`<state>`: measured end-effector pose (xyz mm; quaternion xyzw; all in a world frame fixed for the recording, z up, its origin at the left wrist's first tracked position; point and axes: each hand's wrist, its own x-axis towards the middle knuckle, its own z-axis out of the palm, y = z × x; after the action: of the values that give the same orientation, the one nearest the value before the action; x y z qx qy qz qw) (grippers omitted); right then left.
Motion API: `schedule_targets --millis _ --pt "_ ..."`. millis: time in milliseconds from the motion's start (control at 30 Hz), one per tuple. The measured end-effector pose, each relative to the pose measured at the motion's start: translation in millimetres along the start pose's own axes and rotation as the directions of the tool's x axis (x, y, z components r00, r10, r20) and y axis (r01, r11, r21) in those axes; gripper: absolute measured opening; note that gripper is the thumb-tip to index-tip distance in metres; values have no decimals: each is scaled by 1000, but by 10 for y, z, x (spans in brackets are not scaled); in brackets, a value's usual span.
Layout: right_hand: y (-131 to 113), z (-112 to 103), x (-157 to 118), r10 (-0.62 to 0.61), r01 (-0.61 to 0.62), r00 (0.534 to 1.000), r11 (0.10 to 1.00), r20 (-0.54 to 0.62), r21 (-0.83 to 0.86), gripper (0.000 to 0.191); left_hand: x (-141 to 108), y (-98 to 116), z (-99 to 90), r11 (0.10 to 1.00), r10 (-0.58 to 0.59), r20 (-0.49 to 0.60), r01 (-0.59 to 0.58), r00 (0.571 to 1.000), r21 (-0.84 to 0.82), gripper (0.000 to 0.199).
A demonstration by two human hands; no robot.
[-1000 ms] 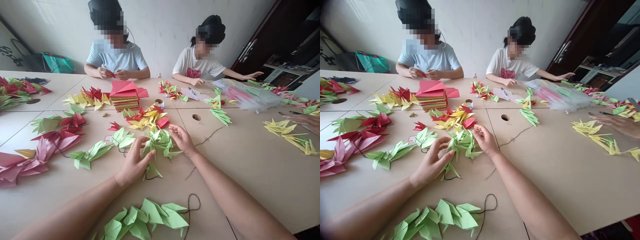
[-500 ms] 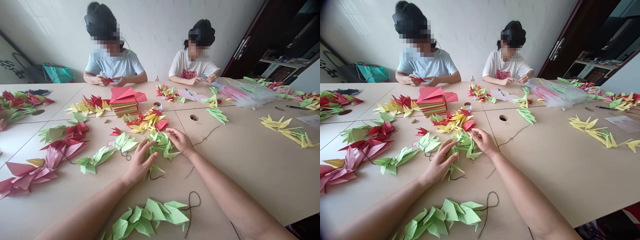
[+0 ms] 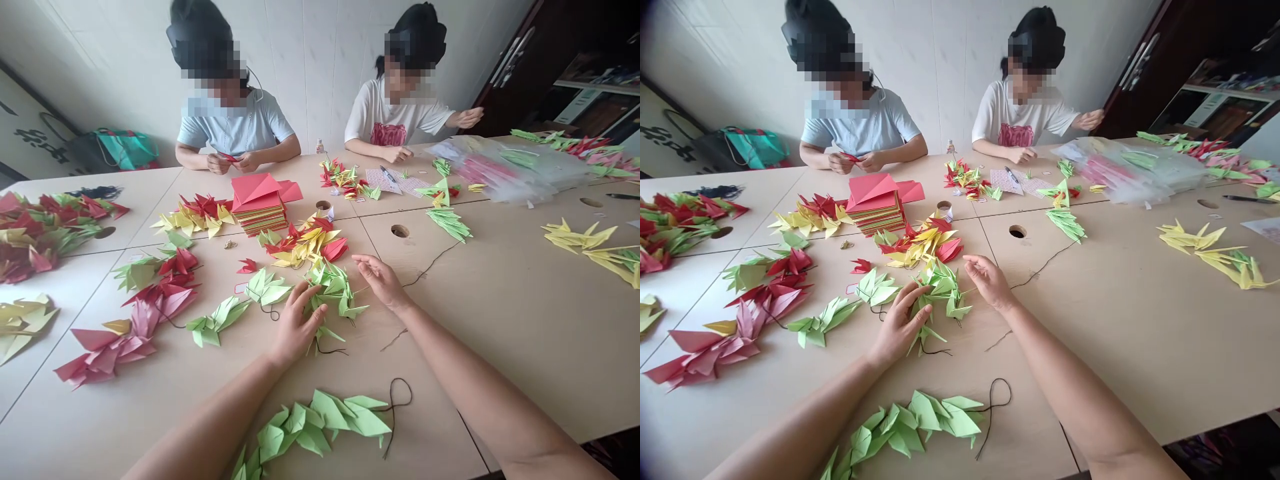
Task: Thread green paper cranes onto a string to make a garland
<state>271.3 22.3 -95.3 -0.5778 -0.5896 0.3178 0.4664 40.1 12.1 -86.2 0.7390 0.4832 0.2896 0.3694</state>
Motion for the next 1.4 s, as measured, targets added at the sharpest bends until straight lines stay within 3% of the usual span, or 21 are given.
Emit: schedule_targets --millis 100,200,400,500,600,767,867,967,1067,1167,1233,1400 --pt "-152 -203 -119 -5 4 1000 999 -10 -53 51 5 1 -3 1000 -10 4 10 1000 -2 35" --pt "-342 -330 -321 -55 60 997 992 48 -112 47 0 0 -4 1000 -14 18 14 1000 -5 36" --pt "-445 -136 -611 -66 97 987 971 147 -219 26 -97 41 -28 1000 -27 83 27 996 0 44" --pt "-371 -38 -587 -53 100 977 970 207 -221 9 -162 55 -99 999 -32 124 32 992 0 47" --pt "-340 -92 -510 -51 104 969 972 241 -210 12 -221 28 -223 999 -43 142 45 989 -7 48" --pt "-317 -354 -444 -24 71 982 965 185 -251 18 -337 -81 -429 997 -72 114 76 991 -28 56" --pt "-253 -445 -465 11 7 998 951 57 -309 20 -405 -116 -490 995 -87 97 91 991 -42 56" --pt "-221 -467 -514 68 -76 997 933 -37 -352 34 -475 -125 -505 997 -76 63 74 995 28 46" --pt "-239 -440 -562 122 -113 993 918 -1 -381 46 -562 -152 -484 986 -19 47 11 999 167 44" --pt "-240 -364 -570 147 -115 988 910 51 -398 54 -643 -217 -429 949 21 84 -46 996 311 59" --pt "-211 -299 -552 152 -119 987 906 50 -406 50 -662 -266 -388 919 53 93 -85 994 385 63" --pt "-128 -237 -499 137 -118 990 901 15 -417 32 -577 -342 -383 890 98 46 -109 994 443 46"
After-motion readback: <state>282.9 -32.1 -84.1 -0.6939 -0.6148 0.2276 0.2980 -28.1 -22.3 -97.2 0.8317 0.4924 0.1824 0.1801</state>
